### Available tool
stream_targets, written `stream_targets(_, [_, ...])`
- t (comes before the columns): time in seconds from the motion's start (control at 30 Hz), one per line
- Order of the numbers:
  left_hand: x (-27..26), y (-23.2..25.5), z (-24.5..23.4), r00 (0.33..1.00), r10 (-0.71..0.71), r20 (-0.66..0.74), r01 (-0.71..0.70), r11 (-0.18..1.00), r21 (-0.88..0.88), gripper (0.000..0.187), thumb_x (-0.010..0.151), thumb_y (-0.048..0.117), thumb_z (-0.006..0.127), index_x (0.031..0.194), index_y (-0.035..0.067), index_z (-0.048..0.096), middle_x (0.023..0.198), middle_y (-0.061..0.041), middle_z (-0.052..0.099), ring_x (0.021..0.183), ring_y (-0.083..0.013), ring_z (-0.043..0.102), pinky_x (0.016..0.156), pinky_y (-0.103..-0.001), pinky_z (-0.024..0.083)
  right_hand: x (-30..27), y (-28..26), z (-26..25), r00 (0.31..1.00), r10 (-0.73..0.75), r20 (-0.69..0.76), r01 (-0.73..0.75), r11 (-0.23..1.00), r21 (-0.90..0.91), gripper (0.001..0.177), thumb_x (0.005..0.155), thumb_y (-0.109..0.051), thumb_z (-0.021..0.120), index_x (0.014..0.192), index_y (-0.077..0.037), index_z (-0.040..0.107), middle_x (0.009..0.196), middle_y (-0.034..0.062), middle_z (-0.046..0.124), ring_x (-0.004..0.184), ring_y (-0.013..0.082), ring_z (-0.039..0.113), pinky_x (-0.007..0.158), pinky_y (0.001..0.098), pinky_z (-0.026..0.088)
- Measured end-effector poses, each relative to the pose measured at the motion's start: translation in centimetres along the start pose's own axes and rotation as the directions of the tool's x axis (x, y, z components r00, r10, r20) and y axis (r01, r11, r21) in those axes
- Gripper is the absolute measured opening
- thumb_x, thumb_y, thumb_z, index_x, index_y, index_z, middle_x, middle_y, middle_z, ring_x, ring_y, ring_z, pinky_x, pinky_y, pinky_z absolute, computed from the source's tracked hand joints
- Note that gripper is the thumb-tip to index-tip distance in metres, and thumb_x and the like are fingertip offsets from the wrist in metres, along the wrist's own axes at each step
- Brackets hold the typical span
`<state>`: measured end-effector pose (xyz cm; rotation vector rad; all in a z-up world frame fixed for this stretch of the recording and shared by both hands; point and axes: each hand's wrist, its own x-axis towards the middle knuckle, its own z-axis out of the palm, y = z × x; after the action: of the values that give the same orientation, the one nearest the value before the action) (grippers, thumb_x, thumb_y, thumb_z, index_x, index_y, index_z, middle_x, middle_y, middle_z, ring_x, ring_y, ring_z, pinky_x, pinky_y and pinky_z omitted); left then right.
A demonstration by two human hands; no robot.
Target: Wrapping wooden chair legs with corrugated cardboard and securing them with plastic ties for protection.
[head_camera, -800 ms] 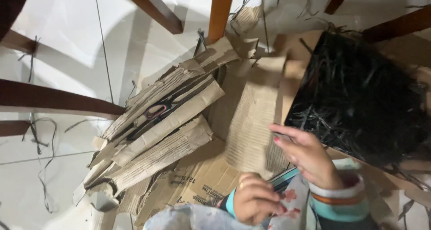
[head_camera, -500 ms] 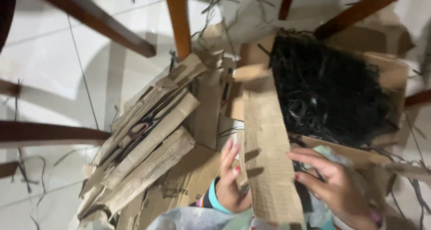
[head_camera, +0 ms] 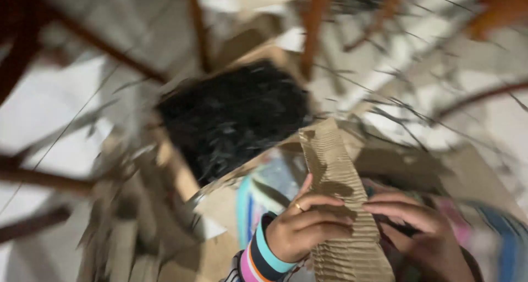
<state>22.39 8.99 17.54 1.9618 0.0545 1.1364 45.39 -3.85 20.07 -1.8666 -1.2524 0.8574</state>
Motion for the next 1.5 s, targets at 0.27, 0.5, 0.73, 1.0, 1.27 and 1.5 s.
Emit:
stream_targets(0.27, [9.7, -4.5, 15.7, 0.953, -0.014, 0.304, 0.083, 0.973, -0.216, 0.027, 0.113, 0.009, 0.041, 0.117, 0.012, 0.068, 0.124, -0.007, 0.071, 0.137, -0.0336, 0.059, 0.135, -0.060, 0.017, -2.4, 6.3, -12.5, 0.907, -0.141, -0.397, 0.140, 0.990, -0.031, 0.019, 0.083, -0.006, 0.074, 0.101, -0.008, 0.079, 0.111, 0.0093, 0.080, 0.113, 0.0210, 0.073, 0.105, 0.0327, 0.055])
stream_targets(0.5, [16.2, -10.7, 27.9, 0.913, 0.085, 0.399, 0.004, 0.976, -0.216, 0.076, 0.107, 0.064, 0.015, 0.113, 0.013, 0.071, 0.117, -0.005, 0.073, 0.134, -0.0315, 0.058, 0.132, -0.058, 0.015, -0.9, 11.2, -23.8, 0.860, -0.129, -0.493, 0.135, 0.991, -0.024, 0.021, 0.085, 0.003, 0.072, 0.103, -0.007, 0.076, 0.106, 0.0087, 0.078, 0.099, 0.0190, 0.076, 0.093, 0.0289, 0.060])
stream_targets(0.73, [28.6, -14.5, 36.9, 0.982, -0.168, 0.082, 0.173, 0.983, -0.062, 0.031, 0.103, 0.040, 0.054, 0.106, 0.019, 0.076, 0.111, -0.005, 0.078, 0.109, -0.0272, 0.074, 0.107, -0.041, 0.053, 8.3, 21.0, -33.7, 0.704, -0.244, -0.667, 0.384, 0.921, 0.068, 0.011, 0.085, -0.003, 0.081, 0.089, 0.002, 0.072, 0.090, 0.0134, 0.076, 0.078, 0.0238, 0.072, 0.079, 0.0347, 0.054])
stream_targets(1.0, [30.4, -25.8, 45.2, 0.947, -0.311, -0.084, 0.307, 0.950, -0.056, 0.019, 0.089, 0.007, 0.080, 0.103, 0.002, 0.068, 0.082, -0.013, 0.072, 0.079, -0.0233, 0.072, 0.076, -0.038, 0.059, 13.9, 28.8, -36.9, 0.660, 0.153, -0.736, 0.190, 0.913, 0.360, 0.006, 0.091, 0.001, 0.079, 0.093, -0.003, 0.076, 0.054, 0.0053, 0.057, 0.044, 0.0067, 0.047, 0.042, 0.0184, 0.037])
stream_targets(1.27, [30.2, -29.6, 47.2, 0.922, -0.379, -0.082, 0.374, 0.925, -0.068, 0.009, 0.093, 0.010, 0.076, 0.098, 0.008, 0.069, 0.070, -0.008, 0.064, 0.066, -0.0149, 0.060, 0.067, -0.034, 0.057, 17.6, 34.2, -36.1, 0.593, 0.186, -0.783, 0.254, 0.880, 0.402, 0.007, 0.095, 0.006, 0.076, 0.101, 0.002, 0.073, 0.070, 0.0093, 0.061, 0.047, 0.0064, 0.049, 0.044, 0.0189, 0.042])
stream_targets(1.5, [30.0, -26.1, 42.6, 0.932, -0.360, 0.037, 0.361, 0.921, -0.148, 0.004, 0.096, 0.003, 0.068, 0.098, 0.003, 0.071, 0.090, -0.014, 0.077, 0.091, -0.0317, 0.078, 0.083, -0.041, 0.061, 16.5, 33.3, -35.7, 0.753, -0.058, -0.656, 0.273, 0.934, 0.230, 0.007, 0.092, 0.005, 0.077, 0.096, 0.002, 0.073, 0.066, 0.0115, 0.061, 0.057, 0.0098, 0.047, 0.052, 0.0265, 0.039])
